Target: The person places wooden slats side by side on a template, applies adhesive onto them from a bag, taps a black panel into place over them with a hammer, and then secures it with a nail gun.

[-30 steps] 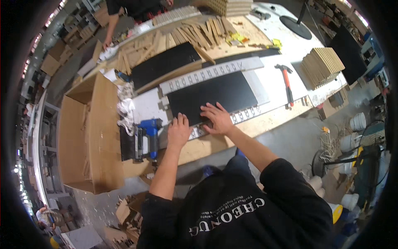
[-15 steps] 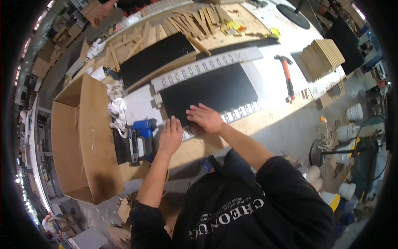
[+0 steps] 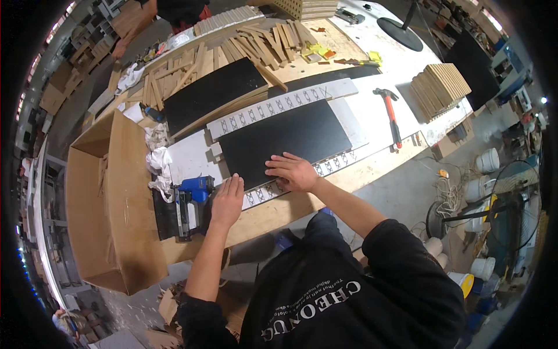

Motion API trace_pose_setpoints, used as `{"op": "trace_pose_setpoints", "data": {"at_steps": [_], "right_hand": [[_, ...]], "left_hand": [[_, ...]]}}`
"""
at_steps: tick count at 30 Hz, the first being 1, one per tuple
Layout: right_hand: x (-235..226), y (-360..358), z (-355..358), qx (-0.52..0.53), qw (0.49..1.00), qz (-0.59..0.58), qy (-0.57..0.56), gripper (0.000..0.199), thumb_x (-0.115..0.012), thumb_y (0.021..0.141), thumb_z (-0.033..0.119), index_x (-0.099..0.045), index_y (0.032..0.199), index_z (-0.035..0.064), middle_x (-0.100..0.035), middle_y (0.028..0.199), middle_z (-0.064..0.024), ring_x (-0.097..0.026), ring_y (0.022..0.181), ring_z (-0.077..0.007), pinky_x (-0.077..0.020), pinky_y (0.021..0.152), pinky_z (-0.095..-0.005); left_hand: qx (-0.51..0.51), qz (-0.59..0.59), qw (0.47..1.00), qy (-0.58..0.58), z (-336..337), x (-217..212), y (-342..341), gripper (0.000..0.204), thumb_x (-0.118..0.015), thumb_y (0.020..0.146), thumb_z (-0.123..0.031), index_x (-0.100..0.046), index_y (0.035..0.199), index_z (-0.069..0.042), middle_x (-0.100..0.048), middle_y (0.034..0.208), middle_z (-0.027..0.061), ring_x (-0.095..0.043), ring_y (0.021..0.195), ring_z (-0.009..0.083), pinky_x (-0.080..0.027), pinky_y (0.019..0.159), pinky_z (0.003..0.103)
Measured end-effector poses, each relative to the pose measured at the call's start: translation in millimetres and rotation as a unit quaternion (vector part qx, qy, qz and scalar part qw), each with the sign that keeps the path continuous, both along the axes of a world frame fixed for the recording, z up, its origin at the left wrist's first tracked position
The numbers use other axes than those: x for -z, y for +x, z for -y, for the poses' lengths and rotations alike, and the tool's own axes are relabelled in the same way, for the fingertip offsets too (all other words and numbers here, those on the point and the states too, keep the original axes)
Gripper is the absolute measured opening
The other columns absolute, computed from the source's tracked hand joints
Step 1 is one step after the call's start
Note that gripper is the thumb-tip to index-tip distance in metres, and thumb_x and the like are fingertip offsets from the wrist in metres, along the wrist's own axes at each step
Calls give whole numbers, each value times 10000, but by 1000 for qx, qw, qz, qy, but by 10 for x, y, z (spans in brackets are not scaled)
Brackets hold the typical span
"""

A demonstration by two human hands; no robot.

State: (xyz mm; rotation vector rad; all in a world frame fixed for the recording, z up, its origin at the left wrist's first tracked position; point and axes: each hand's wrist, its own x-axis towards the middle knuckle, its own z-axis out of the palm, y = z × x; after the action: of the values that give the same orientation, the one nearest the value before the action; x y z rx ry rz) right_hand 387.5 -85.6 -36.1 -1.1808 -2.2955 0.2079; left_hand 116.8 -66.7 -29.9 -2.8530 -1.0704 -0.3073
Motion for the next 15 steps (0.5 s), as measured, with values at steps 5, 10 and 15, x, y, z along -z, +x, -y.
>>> {"op": "trace_pose_setpoints", "data": {"at_steps": [5,10,15], "right_hand": [[-37,-21,-4,8,1000,-12,0,358,-654,716,165,-606,1071,167,-551,1242,-22,-482,1205,-201,-362,1035,-412],[-99,-92,41,15,1000,5,-24,397,-666,679,138,-587,1068,152,-536,1229,-22,-437,1248,-212,-321,1058,-449],[-1,-133,18,14,999,37,4,415,-649,634,85,-581,1039,148,-531,1207,-23,-398,1268,-223,-276,1085,-447]], "left_hand": [[-6,24,1000,16,39,-6,20,401,-490,797,-69,-504,1179,52,-519,1234,221,-540,1106,337,-445,946,393],[-2,13,998,55,38,-5,44,389,-501,795,-73,-517,1161,55,-530,1220,220,-548,1093,336,-455,929,387],[-8,27,998,48,46,75,36,370,-529,793,-98,-534,1135,44,-544,1198,217,-569,1044,341,-471,894,400]]}}
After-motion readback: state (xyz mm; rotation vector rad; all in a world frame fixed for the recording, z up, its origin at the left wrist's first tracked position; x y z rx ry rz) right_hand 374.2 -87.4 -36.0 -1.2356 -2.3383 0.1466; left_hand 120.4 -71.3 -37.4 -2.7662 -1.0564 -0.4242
